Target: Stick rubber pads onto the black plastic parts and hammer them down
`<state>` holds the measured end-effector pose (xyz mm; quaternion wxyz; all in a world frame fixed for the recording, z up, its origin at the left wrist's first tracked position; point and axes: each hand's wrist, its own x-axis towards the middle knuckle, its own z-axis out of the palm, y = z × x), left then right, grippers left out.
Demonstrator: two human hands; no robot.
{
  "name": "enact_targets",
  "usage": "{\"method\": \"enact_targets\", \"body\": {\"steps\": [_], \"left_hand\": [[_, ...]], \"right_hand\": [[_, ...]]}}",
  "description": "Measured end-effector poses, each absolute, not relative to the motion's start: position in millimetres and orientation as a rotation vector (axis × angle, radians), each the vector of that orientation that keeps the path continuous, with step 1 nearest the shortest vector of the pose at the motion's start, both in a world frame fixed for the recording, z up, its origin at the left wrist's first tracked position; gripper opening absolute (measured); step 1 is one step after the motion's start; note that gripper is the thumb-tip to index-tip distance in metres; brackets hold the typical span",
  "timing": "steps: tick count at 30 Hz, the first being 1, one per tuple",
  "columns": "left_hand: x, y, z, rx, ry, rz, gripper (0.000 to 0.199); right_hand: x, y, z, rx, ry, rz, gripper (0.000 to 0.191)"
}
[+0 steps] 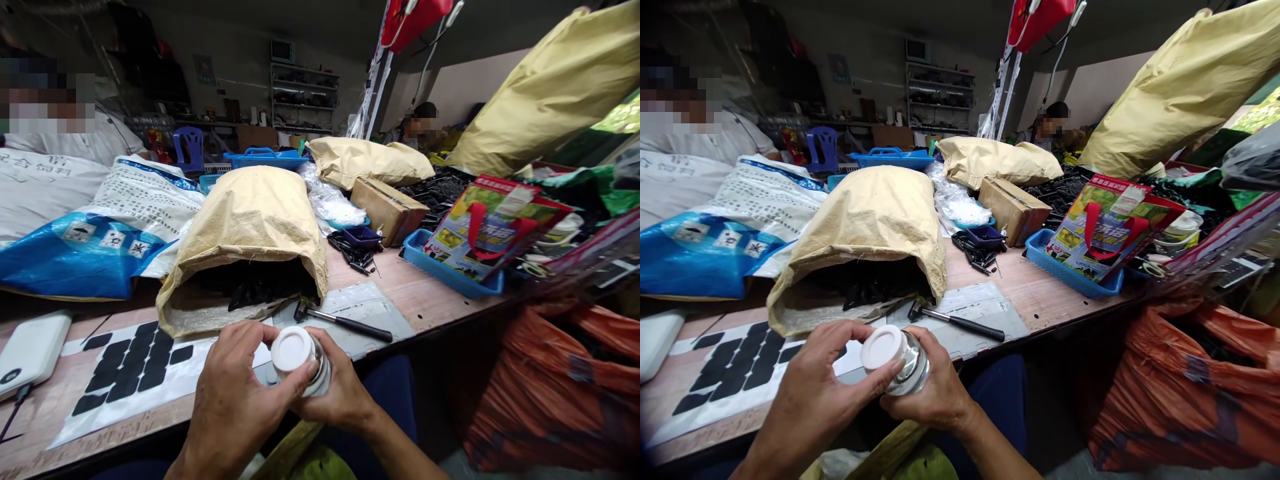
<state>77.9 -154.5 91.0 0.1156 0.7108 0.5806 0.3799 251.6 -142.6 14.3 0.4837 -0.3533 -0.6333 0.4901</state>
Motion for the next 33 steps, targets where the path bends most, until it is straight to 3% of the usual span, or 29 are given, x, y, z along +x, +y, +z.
{"method": "enact_targets", "body": {"steps": [5,15,20,24,28,33], "left_hand": [[77.7,-153.8,88.6,2.021,1.666,1.158,0.036],[42.6,-121.1,80.4,1.738,0.733,0.97,0.055],[55.3,-138.1,79.4,1.742,1.056,1.06,0.069],[76.0,-151.5,76.2,1.647,1.316,1.179,0.058],[77.6,-152.7,73.9,1.635,1.233,1.1,0.049],[64.6,-148.1,84.2,1.668,1.005,0.914,0.058]], "right_hand": [[248.0,-142.1,11.3,-0.853,-1.515,1.207,0.082],[245.9,-145.1,16.1,-0.681,-1.427,1.528,0.086],[240.6,-147.2,15.7,-0.729,-1.355,1.472,0.083],[236.8,-149.4,20.7,-0.784,-1.399,1.358,0.084],[234.4,-152.3,20.7,-0.72,-1.444,1.392,0.091],[230.4,-153.7,13.8,-0.627,-1.39,1.47,0.091]]}}
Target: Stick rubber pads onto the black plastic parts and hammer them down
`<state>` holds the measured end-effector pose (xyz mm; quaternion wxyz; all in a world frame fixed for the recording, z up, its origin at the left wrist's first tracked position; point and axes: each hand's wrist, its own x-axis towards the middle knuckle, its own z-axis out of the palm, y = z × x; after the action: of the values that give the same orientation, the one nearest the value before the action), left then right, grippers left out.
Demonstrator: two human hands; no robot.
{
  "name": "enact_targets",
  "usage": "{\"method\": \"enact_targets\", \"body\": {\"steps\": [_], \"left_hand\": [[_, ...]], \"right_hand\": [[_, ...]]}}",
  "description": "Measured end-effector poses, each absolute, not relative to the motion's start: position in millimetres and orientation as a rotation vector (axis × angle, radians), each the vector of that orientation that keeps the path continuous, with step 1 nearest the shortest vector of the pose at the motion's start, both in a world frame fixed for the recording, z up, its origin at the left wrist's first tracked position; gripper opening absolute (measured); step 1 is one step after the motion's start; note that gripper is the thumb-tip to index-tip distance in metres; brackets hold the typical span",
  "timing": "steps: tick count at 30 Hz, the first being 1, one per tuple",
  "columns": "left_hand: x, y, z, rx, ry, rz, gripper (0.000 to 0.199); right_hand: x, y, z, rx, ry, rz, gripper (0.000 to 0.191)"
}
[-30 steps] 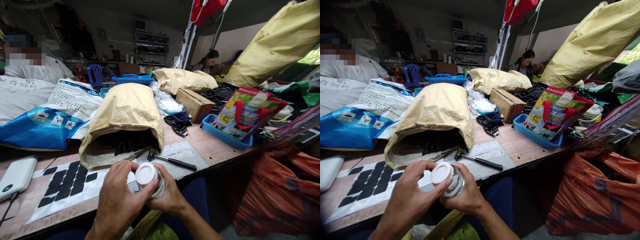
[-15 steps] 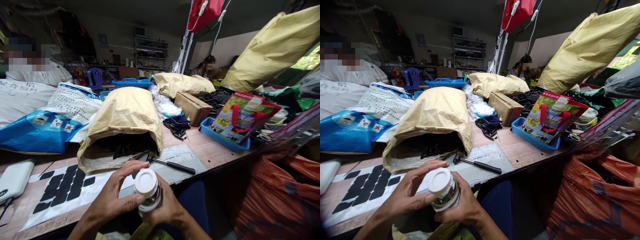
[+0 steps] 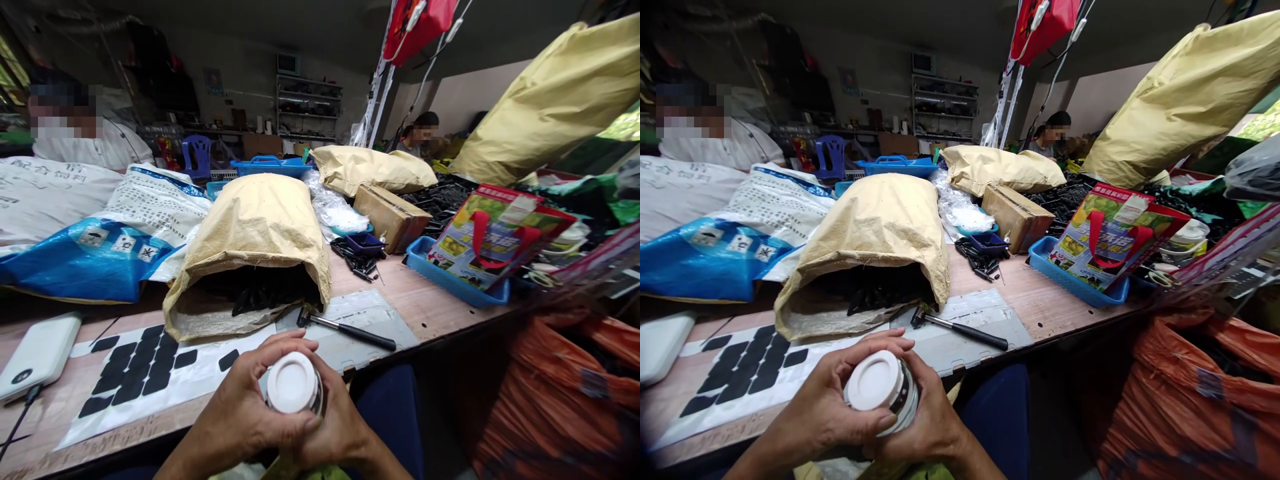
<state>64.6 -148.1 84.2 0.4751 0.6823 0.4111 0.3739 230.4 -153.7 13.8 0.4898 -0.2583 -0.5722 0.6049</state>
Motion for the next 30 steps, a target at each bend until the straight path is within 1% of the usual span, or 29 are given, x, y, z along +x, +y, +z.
{"method": "enact_targets", "body": {"steps": [4,10,20,24,25,27,30], "left_hand": [[63.2,-144.9,90.1,1.706,0.914,0.919,0.057],[64.0,-144.2,86.0,1.738,0.854,0.931,0.061],[64.6,-142.2,89.0,1.722,0.776,0.895,0.061],[66.9,-145.1,85.8,1.707,0.804,0.911,0.061],[66.4,-145.6,84.5,1.7,0.834,0.924,0.066],[62.5,-144.9,81.4,1.685,0.897,0.949,0.087],[49.4,-137.8,74.8,1.636,0.95,0.996,0.104]], "right_hand": [[228.0,-154.3,10.9,-0.627,-1.34,1.429,0.091],[228.0,-156.4,11.6,-0.665,-1.366,1.422,0.088],[224.8,-160.8,27.8,-0.613,-1.344,1.47,0.076],[227.8,-161.6,26.9,-0.657,-1.416,1.433,0.076],[230.5,-161.2,26.2,-0.676,-1.444,1.415,0.078],[239.9,-158.7,25.5,-0.703,-1.482,1.371,0.084],[264.6,-149.4,28.9,-0.776,-1.464,1.272,0.084]]}}
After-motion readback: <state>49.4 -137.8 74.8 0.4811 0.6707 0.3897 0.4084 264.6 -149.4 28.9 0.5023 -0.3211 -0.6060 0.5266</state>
